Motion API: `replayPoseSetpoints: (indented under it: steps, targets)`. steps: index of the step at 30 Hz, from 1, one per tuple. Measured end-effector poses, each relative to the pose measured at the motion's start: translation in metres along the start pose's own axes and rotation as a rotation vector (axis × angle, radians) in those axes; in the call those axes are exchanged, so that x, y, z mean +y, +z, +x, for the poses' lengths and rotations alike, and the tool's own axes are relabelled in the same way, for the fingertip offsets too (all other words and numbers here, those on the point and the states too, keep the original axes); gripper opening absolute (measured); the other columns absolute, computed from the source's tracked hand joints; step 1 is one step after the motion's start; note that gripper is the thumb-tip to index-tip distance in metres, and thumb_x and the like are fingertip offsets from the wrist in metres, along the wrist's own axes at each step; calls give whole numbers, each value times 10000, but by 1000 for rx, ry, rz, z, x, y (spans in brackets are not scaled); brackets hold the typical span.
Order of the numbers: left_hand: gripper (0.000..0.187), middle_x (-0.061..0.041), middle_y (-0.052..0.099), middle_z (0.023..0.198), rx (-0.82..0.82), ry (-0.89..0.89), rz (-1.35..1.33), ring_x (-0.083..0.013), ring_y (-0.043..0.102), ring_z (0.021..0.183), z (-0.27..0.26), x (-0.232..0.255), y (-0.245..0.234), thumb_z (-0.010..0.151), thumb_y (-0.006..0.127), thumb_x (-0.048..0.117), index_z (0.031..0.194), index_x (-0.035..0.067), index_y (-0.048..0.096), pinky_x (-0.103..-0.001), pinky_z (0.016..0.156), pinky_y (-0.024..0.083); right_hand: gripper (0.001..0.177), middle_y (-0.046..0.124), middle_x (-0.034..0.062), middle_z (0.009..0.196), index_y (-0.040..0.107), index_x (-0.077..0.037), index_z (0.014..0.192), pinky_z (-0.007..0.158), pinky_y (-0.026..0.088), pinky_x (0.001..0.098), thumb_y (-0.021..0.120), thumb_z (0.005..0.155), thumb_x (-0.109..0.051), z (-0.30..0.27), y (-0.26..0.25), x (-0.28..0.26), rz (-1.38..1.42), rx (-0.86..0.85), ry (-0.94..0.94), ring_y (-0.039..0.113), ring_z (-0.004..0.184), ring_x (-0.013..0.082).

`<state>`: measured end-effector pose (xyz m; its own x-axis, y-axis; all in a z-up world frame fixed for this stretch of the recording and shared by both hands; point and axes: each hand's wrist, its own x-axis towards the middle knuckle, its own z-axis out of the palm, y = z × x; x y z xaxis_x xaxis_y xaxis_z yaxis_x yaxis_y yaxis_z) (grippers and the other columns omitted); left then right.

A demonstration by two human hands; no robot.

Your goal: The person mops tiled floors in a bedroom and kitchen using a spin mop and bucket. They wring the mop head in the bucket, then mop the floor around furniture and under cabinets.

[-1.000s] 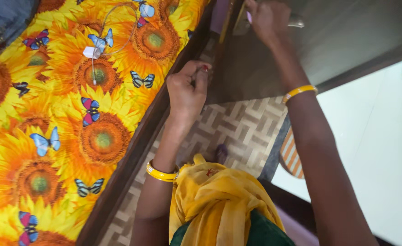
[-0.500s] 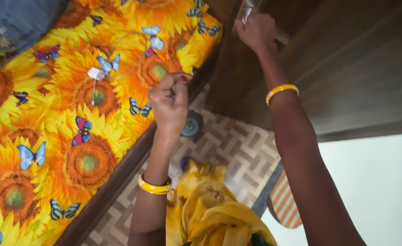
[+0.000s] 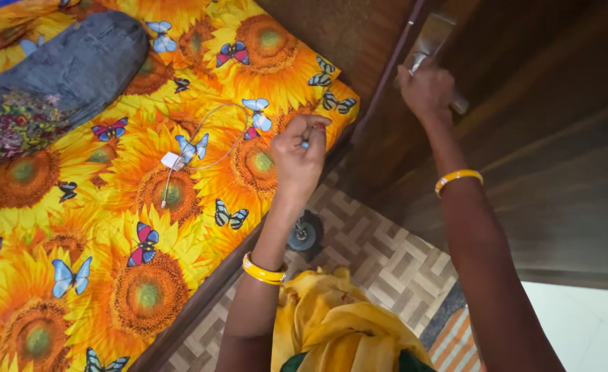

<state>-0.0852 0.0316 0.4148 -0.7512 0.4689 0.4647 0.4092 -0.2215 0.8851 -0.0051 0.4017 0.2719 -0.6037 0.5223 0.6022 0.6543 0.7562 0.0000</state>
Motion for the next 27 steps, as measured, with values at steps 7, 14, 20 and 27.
replayPoseSetpoints:
  steps: [7,14,20,27]
  targets:
    - [124,4,649,741,34,63,-3,-37,558,668,24,-21,14,970,582,-22,1001,-9,702,-250,636,459,454,656,210,823,631,31,956,641,543,485,621,1122,-392,10,17,25,-25,130,-171,662,716,384]
    - [197,2,646,739,255,0,186,-48,512,635,-3,-6,10,940,555,-35,978,4,744,-238,593,397,304,661,244,980,604,40,994,791,528,538,534,1134,-221,14,14,39,126,105,-275,652,913,433]
    - [248,-8,570,774,430,68,267,-70,496,685,-61,22,4,912,528,-74,1028,4,733,-251,642,399,317,606,337,1374,578,73,1372,1068,519,545,528,1173,-168,7,-13,27,485,312,-374,603,1252,498]
    - [245,22,509,650,732,-31,99,-47,445,530,-147,71,-30,983,454,-34,1019,-31,696,-232,501,352,372,672,327,1237,639,89,1276,1002,530,517,611,1040,-197,-130,-57,-120,978,-308,-705,656,1142,479]
